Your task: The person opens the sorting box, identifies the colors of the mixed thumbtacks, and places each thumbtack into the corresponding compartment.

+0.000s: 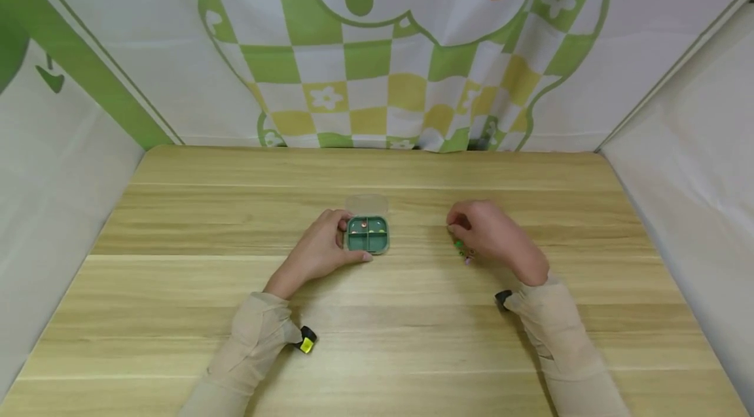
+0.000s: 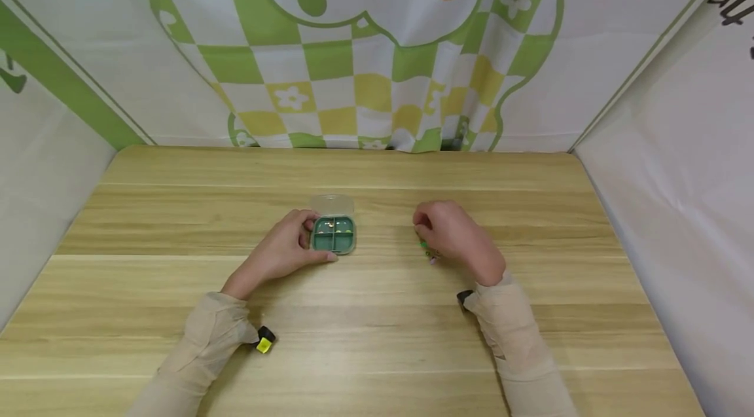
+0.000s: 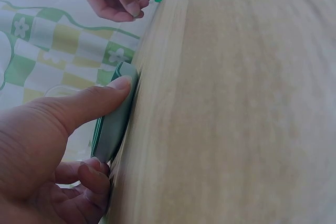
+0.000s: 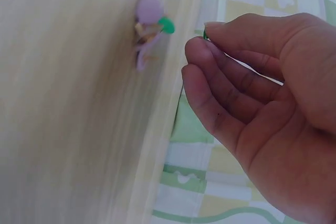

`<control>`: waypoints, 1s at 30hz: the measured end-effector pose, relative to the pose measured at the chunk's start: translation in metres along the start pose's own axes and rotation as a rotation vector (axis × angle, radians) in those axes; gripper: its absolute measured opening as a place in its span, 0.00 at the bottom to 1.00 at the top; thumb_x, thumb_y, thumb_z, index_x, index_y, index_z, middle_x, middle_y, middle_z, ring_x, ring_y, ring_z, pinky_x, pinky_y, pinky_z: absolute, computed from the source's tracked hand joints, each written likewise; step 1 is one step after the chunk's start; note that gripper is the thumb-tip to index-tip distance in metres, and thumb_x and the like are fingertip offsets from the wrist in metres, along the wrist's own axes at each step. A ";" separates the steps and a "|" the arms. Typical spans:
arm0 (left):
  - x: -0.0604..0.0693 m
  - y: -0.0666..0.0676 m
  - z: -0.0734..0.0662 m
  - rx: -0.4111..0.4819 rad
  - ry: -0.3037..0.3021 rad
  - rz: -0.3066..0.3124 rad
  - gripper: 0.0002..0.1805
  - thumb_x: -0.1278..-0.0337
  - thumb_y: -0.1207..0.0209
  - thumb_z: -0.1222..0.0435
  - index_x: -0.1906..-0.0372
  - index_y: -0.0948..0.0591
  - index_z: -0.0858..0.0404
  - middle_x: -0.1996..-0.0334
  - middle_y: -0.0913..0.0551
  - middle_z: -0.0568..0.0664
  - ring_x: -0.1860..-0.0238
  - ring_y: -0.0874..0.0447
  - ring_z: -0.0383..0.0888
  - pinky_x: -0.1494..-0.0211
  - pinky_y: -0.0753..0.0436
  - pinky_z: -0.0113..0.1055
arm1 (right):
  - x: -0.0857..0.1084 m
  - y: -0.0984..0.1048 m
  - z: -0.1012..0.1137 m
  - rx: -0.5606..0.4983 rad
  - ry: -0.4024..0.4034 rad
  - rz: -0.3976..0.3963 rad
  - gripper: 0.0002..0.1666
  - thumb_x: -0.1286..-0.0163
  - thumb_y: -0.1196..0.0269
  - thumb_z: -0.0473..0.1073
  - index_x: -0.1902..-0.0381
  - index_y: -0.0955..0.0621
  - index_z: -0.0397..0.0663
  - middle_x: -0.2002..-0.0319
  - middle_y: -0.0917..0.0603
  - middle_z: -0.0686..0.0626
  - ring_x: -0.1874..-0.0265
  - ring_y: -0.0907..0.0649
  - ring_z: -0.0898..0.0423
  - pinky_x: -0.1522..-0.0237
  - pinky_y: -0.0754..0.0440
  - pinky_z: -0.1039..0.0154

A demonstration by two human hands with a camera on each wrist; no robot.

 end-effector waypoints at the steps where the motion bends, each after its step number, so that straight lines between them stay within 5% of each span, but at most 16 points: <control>1: 0.000 0.000 0.000 0.000 -0.001 -0.001 0.44 0.53 0.19 0.49 0.35 0.25 0.66 0.51 0.23 0.55 0.59 0.25 0.45 0.57 0.24 0.35 | -0.001 0.000 0.001 0.001 0.006 -0.001 0.03 0.27 0.34 0.35 0.59 0.13 0.43 0.68 0.12 0.50 0.68 0.17 0.58 0.59 0.17 0.57; 13: -0.001 -0.001 0.002 0.000 0.005 -0.002 0.44 0.52 0.19 0.49 0.35 0.25 0.65 0.50 0.22 0.55 0.58 0.24 0.45 0.57 0.24 0.33 | -0.014 -0.003 0.029 0.005 0.053 0.016 0.05 0.26 0.35 0.37 0.58 0.13 0.43 0.66 0.12 0.49 0.67 0.18 0.58 0.58 0.17 0.56; 30: -0.002 0.001 0.002 0.025 -0.014 -0.004 0.44 0.52 0.19 0.50 0.34 0.26 0.66 0.49 0.21 0.56 0.57 0.23 0.45 0.57 0.23 0.35 | -0.044 -0.035 0.103 0.004 0.251 0.103 0.05 0.26 0.37 0.35 0.63 0.14 0.43 0.68 0.15 0.51 0.71 0.23 0.60 0.64 0.22 0.65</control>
Point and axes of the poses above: each hand's wrist, its own x-axis away from the middle knuckle, its own y-axis out of the back of the hand, z = x × y, the point moved 6 cm from there along -x, towards the middle knuckle
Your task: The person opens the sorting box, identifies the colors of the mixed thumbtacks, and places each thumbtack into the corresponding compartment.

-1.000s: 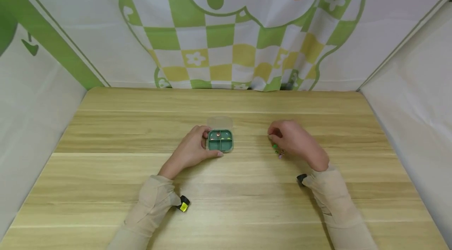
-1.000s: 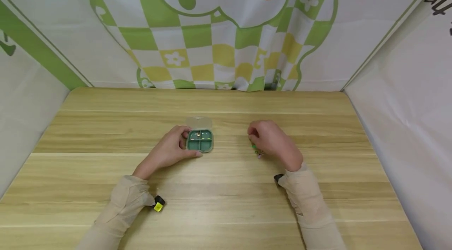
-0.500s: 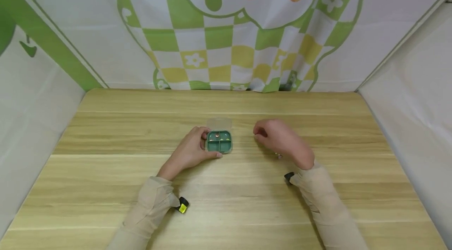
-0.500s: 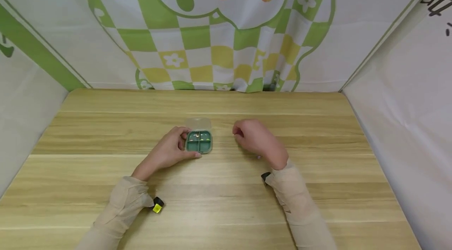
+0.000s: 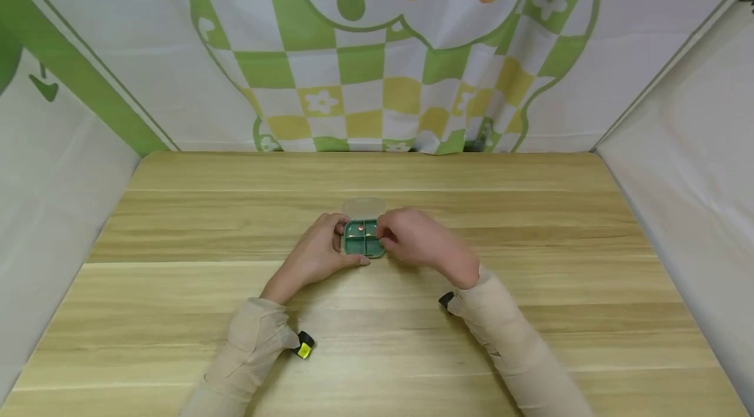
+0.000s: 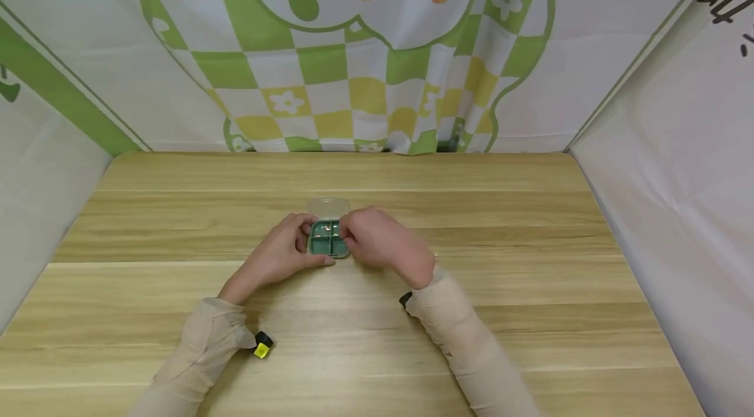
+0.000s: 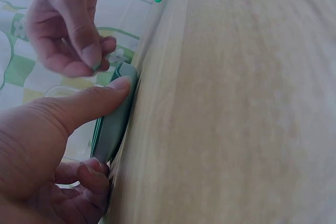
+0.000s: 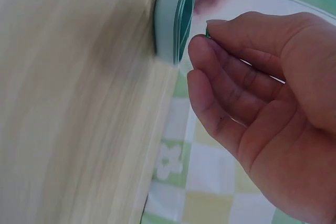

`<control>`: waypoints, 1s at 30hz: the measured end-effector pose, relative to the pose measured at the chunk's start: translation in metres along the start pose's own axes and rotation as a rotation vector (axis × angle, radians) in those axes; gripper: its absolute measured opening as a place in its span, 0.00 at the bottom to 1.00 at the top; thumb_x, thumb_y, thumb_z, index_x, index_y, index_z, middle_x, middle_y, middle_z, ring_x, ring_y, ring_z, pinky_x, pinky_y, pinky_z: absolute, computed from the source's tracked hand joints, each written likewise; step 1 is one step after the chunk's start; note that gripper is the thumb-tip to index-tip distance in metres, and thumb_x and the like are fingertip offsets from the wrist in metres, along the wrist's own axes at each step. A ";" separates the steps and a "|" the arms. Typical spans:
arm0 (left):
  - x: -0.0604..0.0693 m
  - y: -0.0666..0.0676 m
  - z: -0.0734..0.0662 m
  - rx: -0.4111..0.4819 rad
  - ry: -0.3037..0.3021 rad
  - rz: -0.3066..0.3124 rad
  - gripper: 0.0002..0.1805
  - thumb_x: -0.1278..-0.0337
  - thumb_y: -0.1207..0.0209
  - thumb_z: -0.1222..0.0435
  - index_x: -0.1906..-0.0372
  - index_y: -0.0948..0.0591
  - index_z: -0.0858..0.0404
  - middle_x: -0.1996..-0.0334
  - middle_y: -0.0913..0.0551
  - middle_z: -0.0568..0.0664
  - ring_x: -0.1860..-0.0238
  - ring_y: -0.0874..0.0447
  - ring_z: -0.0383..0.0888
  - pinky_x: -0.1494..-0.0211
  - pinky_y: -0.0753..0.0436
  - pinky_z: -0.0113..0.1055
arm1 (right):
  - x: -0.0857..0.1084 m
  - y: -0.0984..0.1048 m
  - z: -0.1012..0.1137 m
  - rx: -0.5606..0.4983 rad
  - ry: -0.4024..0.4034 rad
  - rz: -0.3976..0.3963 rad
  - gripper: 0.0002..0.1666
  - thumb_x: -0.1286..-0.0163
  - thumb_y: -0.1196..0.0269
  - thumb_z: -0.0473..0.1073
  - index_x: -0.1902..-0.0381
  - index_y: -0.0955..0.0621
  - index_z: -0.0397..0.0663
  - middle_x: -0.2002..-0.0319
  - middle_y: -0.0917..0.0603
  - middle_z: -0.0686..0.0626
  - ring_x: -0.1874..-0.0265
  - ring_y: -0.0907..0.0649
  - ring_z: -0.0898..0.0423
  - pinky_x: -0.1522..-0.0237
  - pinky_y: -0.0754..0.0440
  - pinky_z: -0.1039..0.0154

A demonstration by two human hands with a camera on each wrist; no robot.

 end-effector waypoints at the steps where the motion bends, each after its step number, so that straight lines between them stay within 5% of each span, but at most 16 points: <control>1: 0.000 0.000 0.000 -0.001 0.001 0.000 0.44 0.52 0.19 0.50 0.34 0.26 0.66 0.49 0.21 0.56 0.58 0.23 0.45 0.57 0.23 0.35 | -0.003 -0.002 0.003 -0.003 0.004 0.003 0.06 0.26 0.37 0.35 0.63 0.14 0.43 0.69 0.15 0.52 0.71 0.24 0.60 0.64 0.23 0.66; 12: 0.000 0.002 0.000 -0.037 -0.012 0.009 0.42 0.48 0.21 0.50 0.34 0.25 0.66 0.46 0.22 0.57 0.55 0.24 0.47 0.52 0.23 0.39 | -0.022 -0.015 0.028 -0.008 0.052 0.037 0.19 0.24 0.40 0.34 0.77 0.27 0.53 0.78 0.33 0.57 0.75 0.33 0.60 0.67 0.33 0.67; 30: 0.000 0.001 -0.001 -0.029 -0.002 0.017 0.42 0.48 0.21 0.51 0.34 0.25 0.67 0.52 0.24 0.55 0.60 0.26 0.45 0.57 0.26 0.36 | -0.019 -0.020 0.029 -0.024 0.072 0.014 0.18 0.25 0.40 0.32 0.76 0.27 0.54 0.76 0.35 0.57 0.76 0.36 0.62 0.69 0.38 0.68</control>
Point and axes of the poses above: each hand's wrist, its own x-axis away from the middle knuckle, its own y-axis out of the back of the hand, z = x × y, the point moved 6 cm from there along -x, towards the middle knuckle
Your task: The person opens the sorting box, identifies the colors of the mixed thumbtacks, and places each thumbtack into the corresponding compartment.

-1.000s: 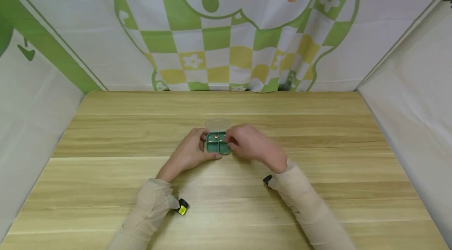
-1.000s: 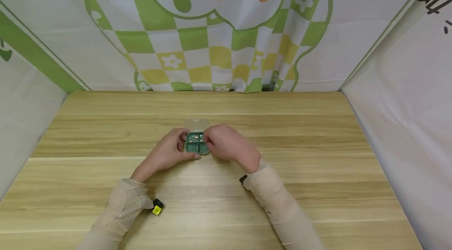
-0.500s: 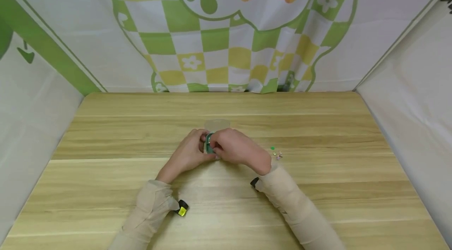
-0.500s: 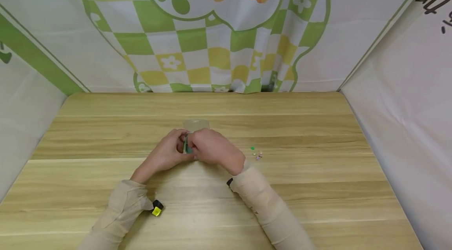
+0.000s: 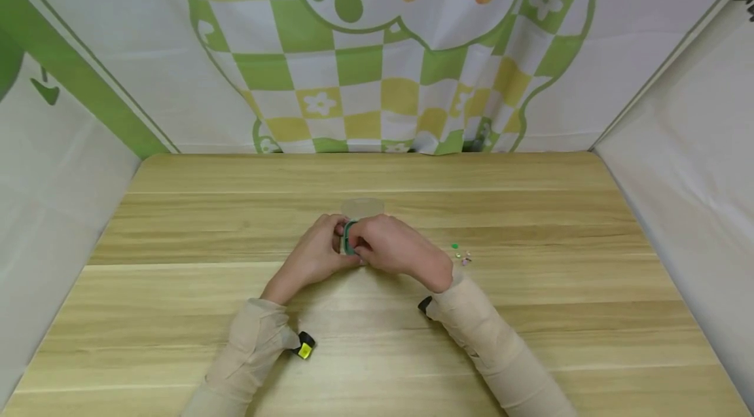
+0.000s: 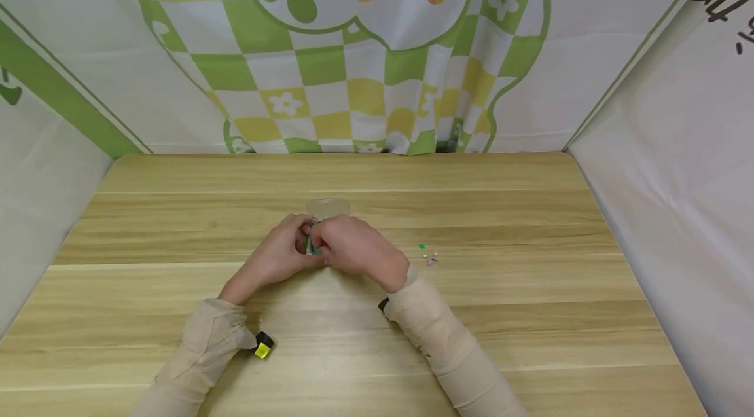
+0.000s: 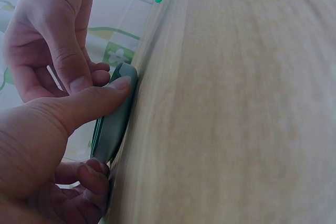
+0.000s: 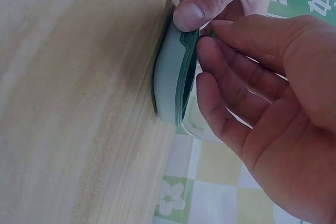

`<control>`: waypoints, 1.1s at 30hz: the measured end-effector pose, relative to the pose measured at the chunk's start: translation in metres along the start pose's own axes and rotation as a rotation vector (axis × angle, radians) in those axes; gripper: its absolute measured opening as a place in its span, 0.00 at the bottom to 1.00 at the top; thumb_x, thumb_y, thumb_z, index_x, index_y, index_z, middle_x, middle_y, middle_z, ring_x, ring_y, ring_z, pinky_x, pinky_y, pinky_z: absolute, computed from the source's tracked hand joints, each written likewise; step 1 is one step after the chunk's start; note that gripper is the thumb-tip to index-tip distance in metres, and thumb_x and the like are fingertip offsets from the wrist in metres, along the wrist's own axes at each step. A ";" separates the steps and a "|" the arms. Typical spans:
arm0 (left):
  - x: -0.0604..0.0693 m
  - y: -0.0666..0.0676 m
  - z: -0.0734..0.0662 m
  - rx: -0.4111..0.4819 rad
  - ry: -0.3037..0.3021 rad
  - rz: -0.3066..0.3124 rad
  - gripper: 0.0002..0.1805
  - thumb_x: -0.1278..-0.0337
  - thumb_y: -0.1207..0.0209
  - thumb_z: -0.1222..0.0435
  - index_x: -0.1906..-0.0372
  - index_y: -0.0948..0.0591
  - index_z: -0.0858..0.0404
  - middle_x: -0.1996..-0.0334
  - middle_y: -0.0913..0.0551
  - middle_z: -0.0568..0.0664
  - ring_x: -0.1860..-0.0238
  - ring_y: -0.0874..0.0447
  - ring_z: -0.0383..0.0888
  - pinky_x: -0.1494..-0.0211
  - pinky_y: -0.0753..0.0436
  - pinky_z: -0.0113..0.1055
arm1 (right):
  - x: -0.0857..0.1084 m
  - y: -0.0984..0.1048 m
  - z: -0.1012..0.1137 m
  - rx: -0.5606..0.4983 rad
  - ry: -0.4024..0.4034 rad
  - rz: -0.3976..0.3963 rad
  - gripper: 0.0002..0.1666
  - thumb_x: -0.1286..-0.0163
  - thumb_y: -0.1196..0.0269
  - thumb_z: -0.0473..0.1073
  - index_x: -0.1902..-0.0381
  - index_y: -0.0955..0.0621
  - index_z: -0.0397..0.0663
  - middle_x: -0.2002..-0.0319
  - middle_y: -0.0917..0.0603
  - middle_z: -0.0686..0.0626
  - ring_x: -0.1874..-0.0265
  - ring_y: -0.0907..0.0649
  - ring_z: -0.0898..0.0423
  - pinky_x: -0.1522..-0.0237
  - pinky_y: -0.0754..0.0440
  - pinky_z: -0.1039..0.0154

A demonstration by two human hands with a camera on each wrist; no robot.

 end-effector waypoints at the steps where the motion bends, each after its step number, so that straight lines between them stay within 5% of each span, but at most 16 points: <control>1: 0.000 0.000 0.000 0.000 -0.001 -0.001 0.41 0.48 0.21 0.52 0.34 0.25 0.67 0.52 0.24 0.55 0.59 0.26 0.45 0.57 0.26 0.36 | 0.000 0.000 0.000 0.002 0.002 0.001 0.17 0.25 0.40 0.32 0.75 0.26 0.53 0.76 0.34 0.57 0.76 0.35 0.62 0.69 0.37 0.68; 23: -0.002 -0.001 0.002 0.015 -0.003 -0.002 0.40 0.49 0.21 0.51 0.35 0.24 0.65 0.53 0.24 0.55 0.60 0.26 0.45 0.58 0.25 0.36 | 0.004 0.002 0.000 0.028 -0.016 -0.008 0.14 0.25 0.37 0.35 0.72 0.23 0.54 0.73 0.29 0.56 0.73 0.30 0.60 0.67 0.33 0.66; 33: -0.001 0.000 0.001 0.019 -0.008 -0.014 0.43 0.51 0.20 0.49 0.34 0.24 0.65 0.46 0.21 0.57 0.54 0.23 0.48 0.52 0.22 0.39 | 0.011 0.007 -0.006 0.029 -0.052 -0.009 0.08 0.24 0.37 0.37 0.66 0.17 0.51 0.67 0.17 0.54 0.71 0.24 0.58 0.64 0.26 0.64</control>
Point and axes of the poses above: each hand's wrist, its own x-axis away from the middle knuckle, its own y-axis out of the back of the hand, z = x × y, the point moved 6 cm from there along -x, towards the middle knuckle
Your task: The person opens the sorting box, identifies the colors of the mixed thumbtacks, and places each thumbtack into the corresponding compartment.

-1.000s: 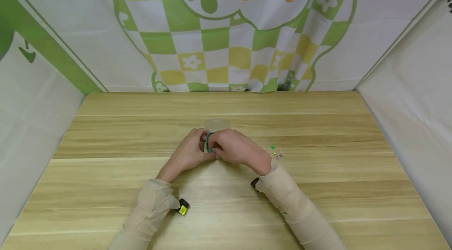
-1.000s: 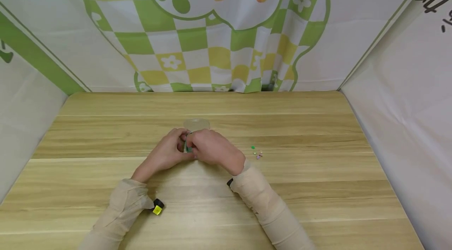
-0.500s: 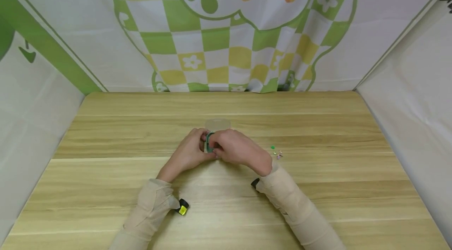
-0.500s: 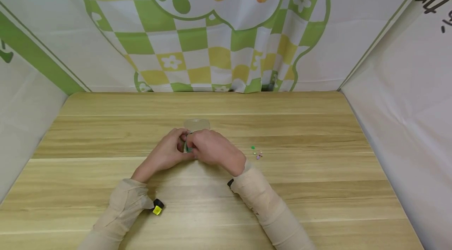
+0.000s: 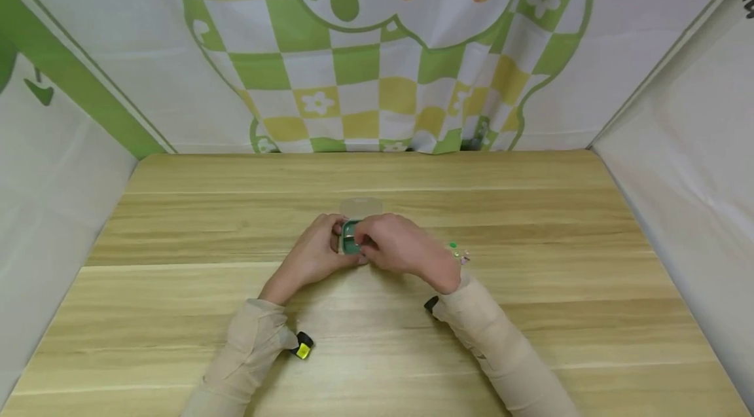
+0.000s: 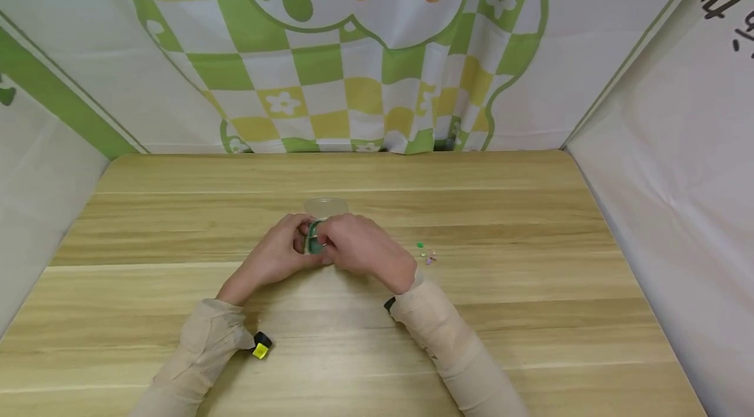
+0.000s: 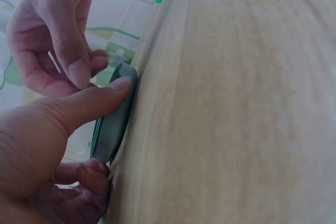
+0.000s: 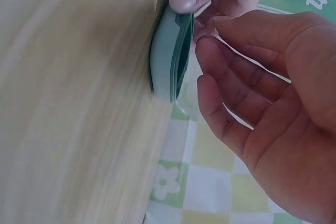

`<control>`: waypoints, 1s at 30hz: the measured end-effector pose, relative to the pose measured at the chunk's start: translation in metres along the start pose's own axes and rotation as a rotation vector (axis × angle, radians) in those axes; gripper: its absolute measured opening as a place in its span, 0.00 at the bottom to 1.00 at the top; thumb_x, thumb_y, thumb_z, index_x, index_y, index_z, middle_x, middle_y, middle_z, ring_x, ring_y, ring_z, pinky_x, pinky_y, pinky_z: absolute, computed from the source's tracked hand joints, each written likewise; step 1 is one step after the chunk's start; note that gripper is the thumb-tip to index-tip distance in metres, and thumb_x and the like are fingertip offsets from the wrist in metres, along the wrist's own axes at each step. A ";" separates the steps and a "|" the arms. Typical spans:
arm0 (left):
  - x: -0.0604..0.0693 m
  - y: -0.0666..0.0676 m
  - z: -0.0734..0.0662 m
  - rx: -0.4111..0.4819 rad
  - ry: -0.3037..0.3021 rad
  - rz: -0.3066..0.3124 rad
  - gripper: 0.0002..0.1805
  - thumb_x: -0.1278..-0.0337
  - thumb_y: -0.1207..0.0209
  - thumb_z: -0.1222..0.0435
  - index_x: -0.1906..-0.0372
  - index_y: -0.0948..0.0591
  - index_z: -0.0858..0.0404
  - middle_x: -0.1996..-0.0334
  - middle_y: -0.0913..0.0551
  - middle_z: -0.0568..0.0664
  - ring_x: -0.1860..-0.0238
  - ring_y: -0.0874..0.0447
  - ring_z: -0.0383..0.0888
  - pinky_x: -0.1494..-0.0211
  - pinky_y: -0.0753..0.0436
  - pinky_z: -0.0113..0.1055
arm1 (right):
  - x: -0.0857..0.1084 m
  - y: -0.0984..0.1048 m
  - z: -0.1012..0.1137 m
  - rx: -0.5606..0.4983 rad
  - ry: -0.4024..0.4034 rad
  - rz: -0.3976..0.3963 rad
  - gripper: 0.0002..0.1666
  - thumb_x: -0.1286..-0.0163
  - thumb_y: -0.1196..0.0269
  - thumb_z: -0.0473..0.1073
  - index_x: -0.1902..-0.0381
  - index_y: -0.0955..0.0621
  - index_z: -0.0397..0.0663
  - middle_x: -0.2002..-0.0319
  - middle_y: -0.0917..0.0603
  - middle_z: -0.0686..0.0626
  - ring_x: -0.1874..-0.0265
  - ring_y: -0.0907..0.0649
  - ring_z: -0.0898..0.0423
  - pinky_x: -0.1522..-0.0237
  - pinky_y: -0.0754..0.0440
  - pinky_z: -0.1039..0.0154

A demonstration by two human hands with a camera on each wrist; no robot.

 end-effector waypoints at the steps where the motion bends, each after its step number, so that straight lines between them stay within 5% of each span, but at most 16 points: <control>1: 0.000 0.000 0.000 0.003 0.000 -0.003 0.43 0.52 0.20 0.49 0.35 0.24 0.65 0.46 0.21 0.57 0.54 0.23 0.47 0.52 0.22 0.39 | 0.001 0.001 -0.001 0.004 -0.001 -0.006 0.07 0.24 0.37 0.38 0.65 0.17 0.51 0.66 0.16 0.54 0.70 0.24 0.58 0.63 0.25 0.64; 30: 0.002 -0.002 -0.002 0.010 0.041 0.002 0.46 0.53 0.19 0.49 0.33 0.27 0.66 0.49 0.21 0.56 0.57 0.23 0.46 0.55 0.22 0.36 | 0.102 0.045 -0.114 -0.018 -0.242 -0.110 0.02 0.30 0.31 0.36 0.61 0.14 0.43 0.68 0.12 0.50 0.67 0.16 0.57 0.59 0.16 0.55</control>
Point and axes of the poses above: each hand's wrist, its own x-axis away from the middle knuckle, its own y-axis out of the back of the hand, z = x × y, the point moved 6 cm from there along -x, towards the middle knuckle
